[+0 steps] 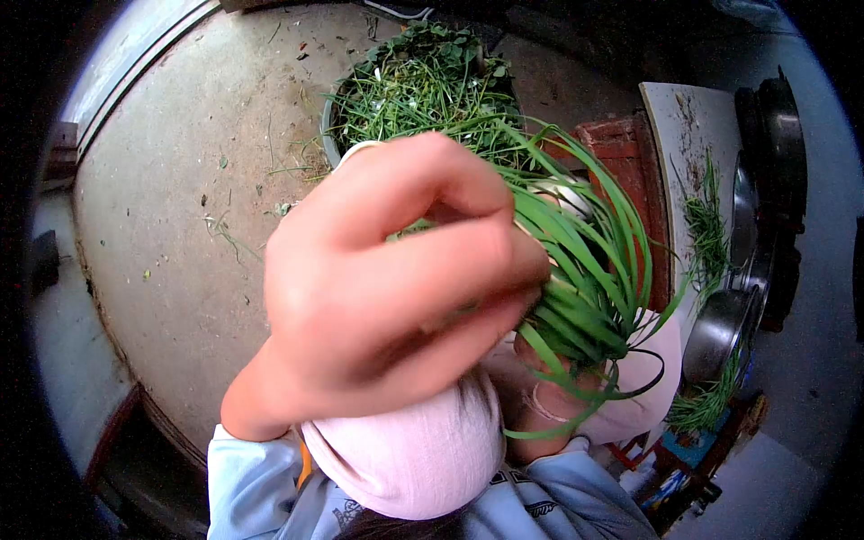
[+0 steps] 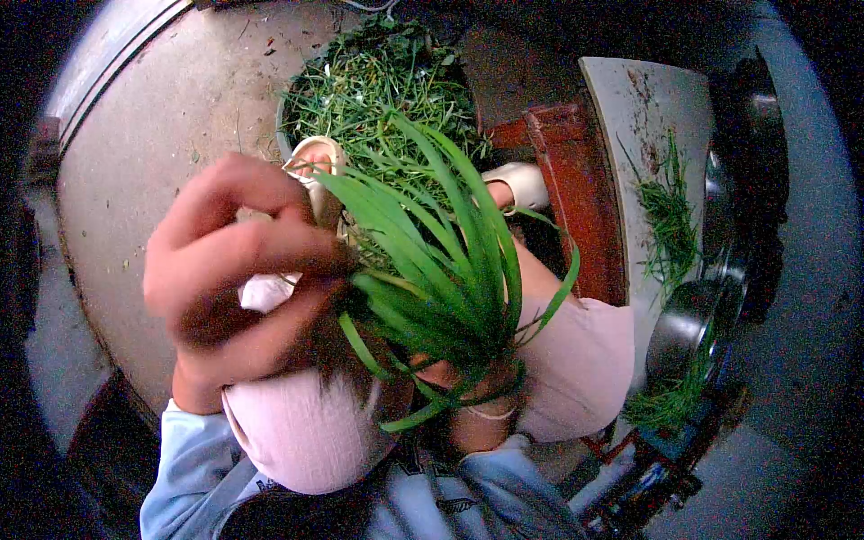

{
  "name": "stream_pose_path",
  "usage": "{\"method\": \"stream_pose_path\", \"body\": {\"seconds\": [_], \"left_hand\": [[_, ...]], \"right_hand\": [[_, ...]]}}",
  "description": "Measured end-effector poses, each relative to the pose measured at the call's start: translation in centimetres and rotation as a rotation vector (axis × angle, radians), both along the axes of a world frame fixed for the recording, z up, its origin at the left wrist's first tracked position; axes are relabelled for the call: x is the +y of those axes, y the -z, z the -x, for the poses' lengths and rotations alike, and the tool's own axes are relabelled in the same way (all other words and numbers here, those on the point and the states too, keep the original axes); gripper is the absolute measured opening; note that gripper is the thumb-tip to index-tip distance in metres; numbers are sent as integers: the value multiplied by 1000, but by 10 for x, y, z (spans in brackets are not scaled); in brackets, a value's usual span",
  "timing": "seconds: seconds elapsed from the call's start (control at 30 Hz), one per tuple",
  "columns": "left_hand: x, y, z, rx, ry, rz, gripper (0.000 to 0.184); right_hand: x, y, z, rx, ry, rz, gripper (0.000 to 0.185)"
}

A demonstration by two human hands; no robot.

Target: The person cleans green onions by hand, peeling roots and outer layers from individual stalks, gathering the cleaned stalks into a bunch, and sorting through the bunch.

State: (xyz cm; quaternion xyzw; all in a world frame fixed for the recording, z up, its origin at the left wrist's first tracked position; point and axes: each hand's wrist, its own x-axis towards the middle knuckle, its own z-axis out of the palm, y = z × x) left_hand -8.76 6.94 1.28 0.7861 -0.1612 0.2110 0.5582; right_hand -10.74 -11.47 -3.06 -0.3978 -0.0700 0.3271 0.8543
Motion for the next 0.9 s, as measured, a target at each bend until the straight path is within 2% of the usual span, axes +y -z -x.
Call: {"method": "stream_pose_path", "body": {"seconds": [0.13, 0.27, 0.47, 0.57, 0.63, 0.7, 0.73, 0.8, 0.83, 0.9], "left_hand": [[1, 2, -1, -255, 66, 23, 12], [0, 8, -3, -329, 132, 52, 10], [-2, 6, -2, -187, 130, 147, 10], [1, 3, 3, -58, 95, 56, 14], [-1, -1, 4, 21, 39, 63, 16], [-5, -2, 2, 19, -24, 89, 16], [-7, -2, 1, 18, -56, 103, 17], [-3, -2, 1, 2, 46, 36, 15], [-1, -2, 0, -3, 81, 13, 15], [-1, -1, 0, -28, 88, -23, 15]], "right_hand": [[-3, 0, 0, -20, 11, 57, 48], [-10, 5, 2, -40, -5, 165, 52], [-18, 10, 10, -94, -89, 376, 58], [-24, 12, 13, -99, -131, 441, 60], [-25, 15, 17, -30, -128, 382, 62], [-20, 14, 16, 298, 8, -81, 51], [-17, -1, 8, 678, 136, -487, 61], [-14, -2, 5, 1051, 269, -901, 71], [-17, 13, 10, 776, 149, -701, 60], [-17, 13, 10, 503, 33, -498, 50]]}}
